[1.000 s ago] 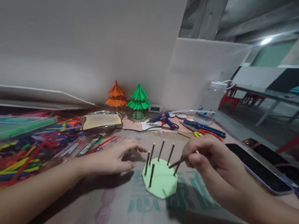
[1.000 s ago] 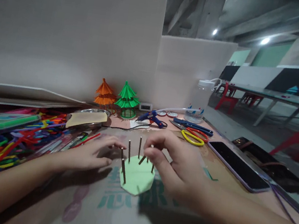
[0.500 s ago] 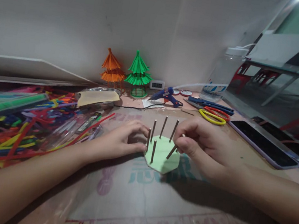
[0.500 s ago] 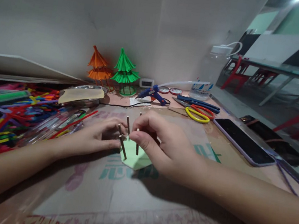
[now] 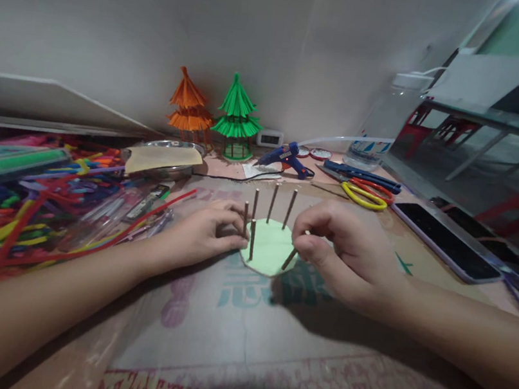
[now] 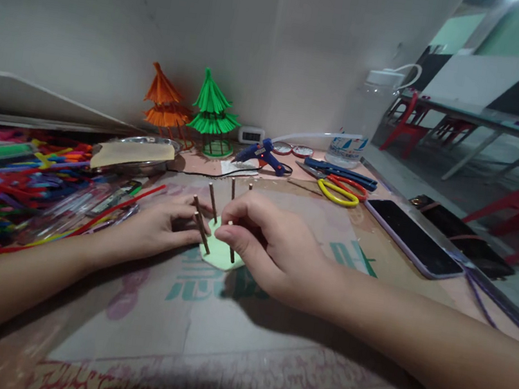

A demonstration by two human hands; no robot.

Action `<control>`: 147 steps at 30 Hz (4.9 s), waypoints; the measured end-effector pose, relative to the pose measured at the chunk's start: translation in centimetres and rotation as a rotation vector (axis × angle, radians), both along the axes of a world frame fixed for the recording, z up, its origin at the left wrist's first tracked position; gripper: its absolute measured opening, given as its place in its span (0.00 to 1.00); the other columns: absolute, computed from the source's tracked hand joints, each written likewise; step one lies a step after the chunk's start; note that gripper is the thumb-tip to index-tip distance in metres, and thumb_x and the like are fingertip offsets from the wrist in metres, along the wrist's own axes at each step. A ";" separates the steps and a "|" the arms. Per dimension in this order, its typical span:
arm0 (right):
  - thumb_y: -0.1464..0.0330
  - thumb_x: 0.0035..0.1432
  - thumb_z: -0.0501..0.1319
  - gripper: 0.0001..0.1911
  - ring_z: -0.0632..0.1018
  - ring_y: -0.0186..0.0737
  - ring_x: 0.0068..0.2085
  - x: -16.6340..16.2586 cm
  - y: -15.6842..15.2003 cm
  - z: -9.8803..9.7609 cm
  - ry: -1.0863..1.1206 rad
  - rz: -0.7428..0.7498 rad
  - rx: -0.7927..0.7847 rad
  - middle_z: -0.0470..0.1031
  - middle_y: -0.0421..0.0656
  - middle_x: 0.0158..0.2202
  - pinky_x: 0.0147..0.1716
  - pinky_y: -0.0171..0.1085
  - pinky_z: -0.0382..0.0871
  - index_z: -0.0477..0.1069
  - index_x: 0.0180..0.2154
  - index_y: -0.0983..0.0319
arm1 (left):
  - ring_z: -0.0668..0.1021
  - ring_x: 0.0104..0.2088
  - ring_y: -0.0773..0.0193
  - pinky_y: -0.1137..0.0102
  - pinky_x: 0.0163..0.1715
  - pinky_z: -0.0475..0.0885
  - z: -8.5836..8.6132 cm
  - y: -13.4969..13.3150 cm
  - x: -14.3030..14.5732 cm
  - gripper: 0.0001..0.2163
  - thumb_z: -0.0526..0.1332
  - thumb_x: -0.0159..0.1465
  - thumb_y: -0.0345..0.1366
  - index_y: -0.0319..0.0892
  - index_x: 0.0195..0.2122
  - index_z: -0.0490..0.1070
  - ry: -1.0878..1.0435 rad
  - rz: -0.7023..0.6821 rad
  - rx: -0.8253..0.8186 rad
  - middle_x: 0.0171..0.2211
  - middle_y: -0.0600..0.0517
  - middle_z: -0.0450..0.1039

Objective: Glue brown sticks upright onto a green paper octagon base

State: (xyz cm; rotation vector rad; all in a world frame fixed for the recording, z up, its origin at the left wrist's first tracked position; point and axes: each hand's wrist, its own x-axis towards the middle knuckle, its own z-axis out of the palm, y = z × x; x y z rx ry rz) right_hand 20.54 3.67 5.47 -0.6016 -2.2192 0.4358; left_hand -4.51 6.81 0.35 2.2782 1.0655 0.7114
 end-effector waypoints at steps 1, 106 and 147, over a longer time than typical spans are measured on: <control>0.69 0.67 0.57 0.05 0.69 0.32 0.26 -0.1 0.1 -0.4 -0.005 -0.009 -0.006 0.70 0.37 0.26 0.26 0.32 0.62 0.65 0.35 0.60 | 0.75 0.51 0.53 0.56 0.56 0.68 0.0 0.0 -0.1 0.07 0.64 0.64 0.41 0.44 0.36 0.79 0.007 0.012 0.019 0.50 0.46 0.74; 0.53 0.72 0.50 0.20 0.69 0.34 0.27 -1.6 1.8 -3.8 -0.071 -0.062 -0.048 0.71 0.39 0.29 0.28 0.33 0.63 0.66 0.33 0.59 | 0.75 0.49 0.53 0.59 0.53 0.68 -0.4 -0.2 -0.6 0.10 0.60 0.68 0.43 0.44 0.40 0.76 0.188 -0.021 0.159 0.45 0.47 0.76; 0.68 0.71 0.55 0.13 0.71 0.35 0.24 1.1 1.6 -4.5 -0.433 0.056 0.542 0.74 0.40 0.24 0.24 0.37 0.58 0.76 0.48 0.65 | 0.74 0.47 0.51 0.57 0.48 0.69 -0.6 -0.2 -1.1 0.12 0.59 0.68 0.44 0.41 0.39 0.76 0.177 0.136 0.224 0.44 0.45 0.72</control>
